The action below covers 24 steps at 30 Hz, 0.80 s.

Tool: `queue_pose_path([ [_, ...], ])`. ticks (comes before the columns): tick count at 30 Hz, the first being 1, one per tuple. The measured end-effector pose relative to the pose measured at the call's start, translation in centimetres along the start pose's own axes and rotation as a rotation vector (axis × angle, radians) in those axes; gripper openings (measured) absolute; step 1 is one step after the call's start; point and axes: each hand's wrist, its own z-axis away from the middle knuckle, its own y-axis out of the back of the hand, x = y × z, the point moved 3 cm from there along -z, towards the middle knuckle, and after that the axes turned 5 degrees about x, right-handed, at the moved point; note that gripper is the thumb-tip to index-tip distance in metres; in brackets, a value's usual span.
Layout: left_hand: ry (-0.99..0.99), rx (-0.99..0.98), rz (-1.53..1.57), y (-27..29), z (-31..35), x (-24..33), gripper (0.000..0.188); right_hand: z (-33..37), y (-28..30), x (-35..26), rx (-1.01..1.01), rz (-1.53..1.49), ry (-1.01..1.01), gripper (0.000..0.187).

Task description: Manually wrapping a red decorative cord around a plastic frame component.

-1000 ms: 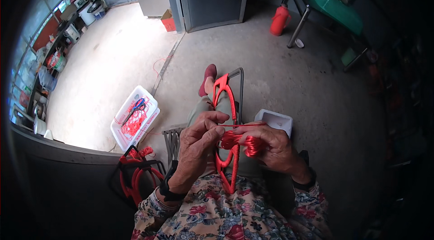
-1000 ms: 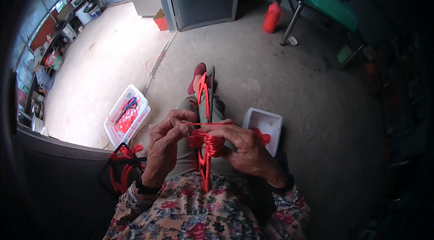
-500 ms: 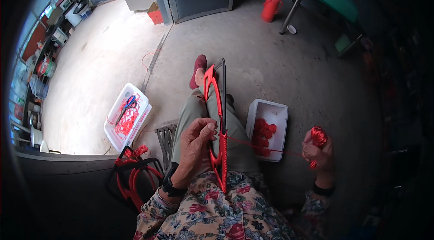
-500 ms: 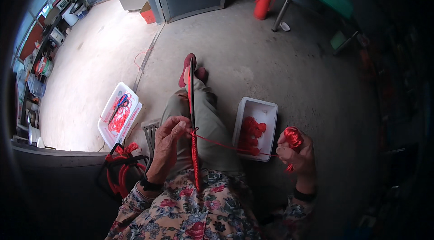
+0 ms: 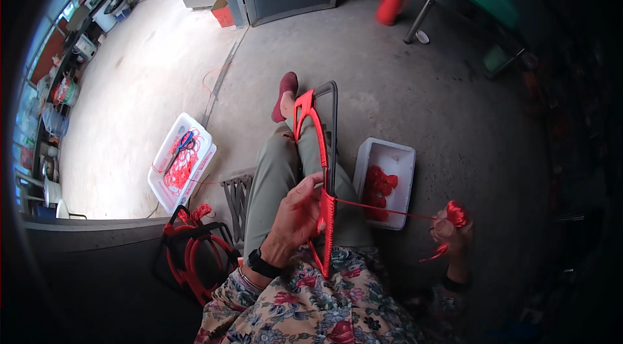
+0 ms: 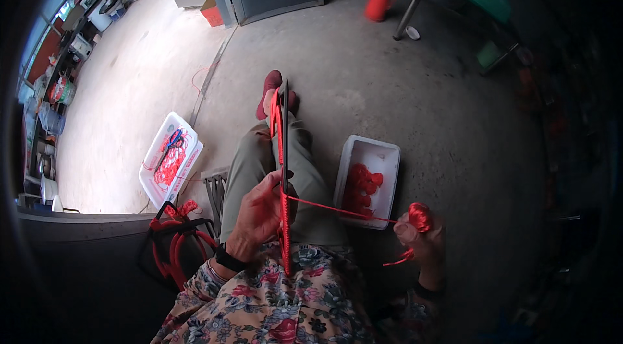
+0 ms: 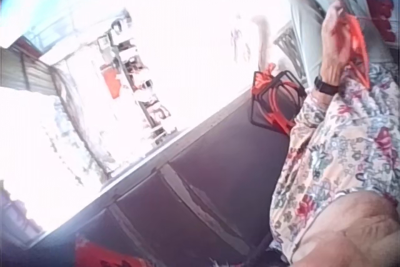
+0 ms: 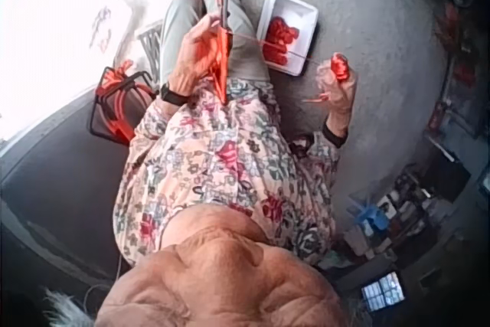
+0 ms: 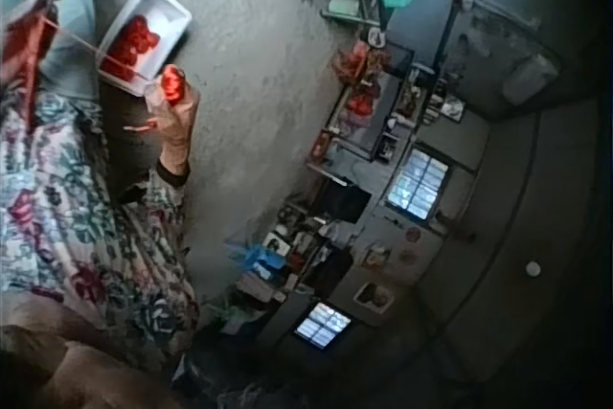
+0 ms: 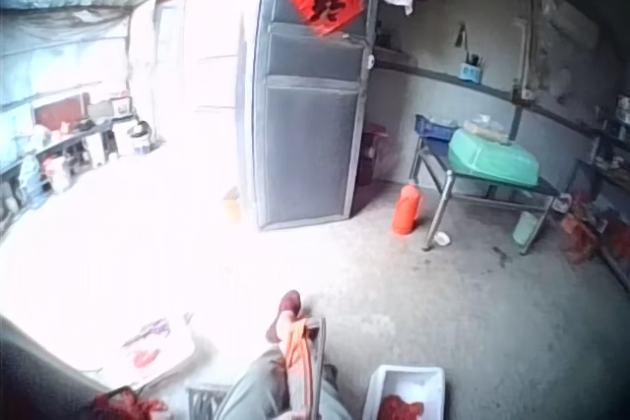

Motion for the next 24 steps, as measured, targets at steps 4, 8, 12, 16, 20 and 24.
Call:
queue_pose_path([
  [4,-0.033,0.054,0.045,1.8,0.1,-0.2,0.024,-1.1,-2.6,-3.3,-0.029,0.361,0.181,0.027],
  [8,-0.02,0.077,0.094,2.4,-0.3,-0.4,0.02,-1.3,-4.1,-2.4,-0.172,0.399,0.166,0.025],
  [12,0.032,0.005,0.204,1.9,-0.5,-0.4,0.019,-1.4,-6.0,-1.9,-0.246,0.441,0.191,0.022],
  [16,0.031,-0.037,0.193,2.1,-0.4,-0.2,0.02,-1.5,-6.6,-2.3,-0.302,0.484,0.195,0.022],
  [20,-0.049,0.092,0.089,1.4,-0.1,0.0,0.018,-1.5,-6.9,-1.9,-0.299,0.476,0.161,0.022],
  [24,-0.083,0.081,-0.006,0.9,0.1,0.7,0.017,-1.5,-7.3,-1.6,-0.317,0.473,0.139,0.023],
])
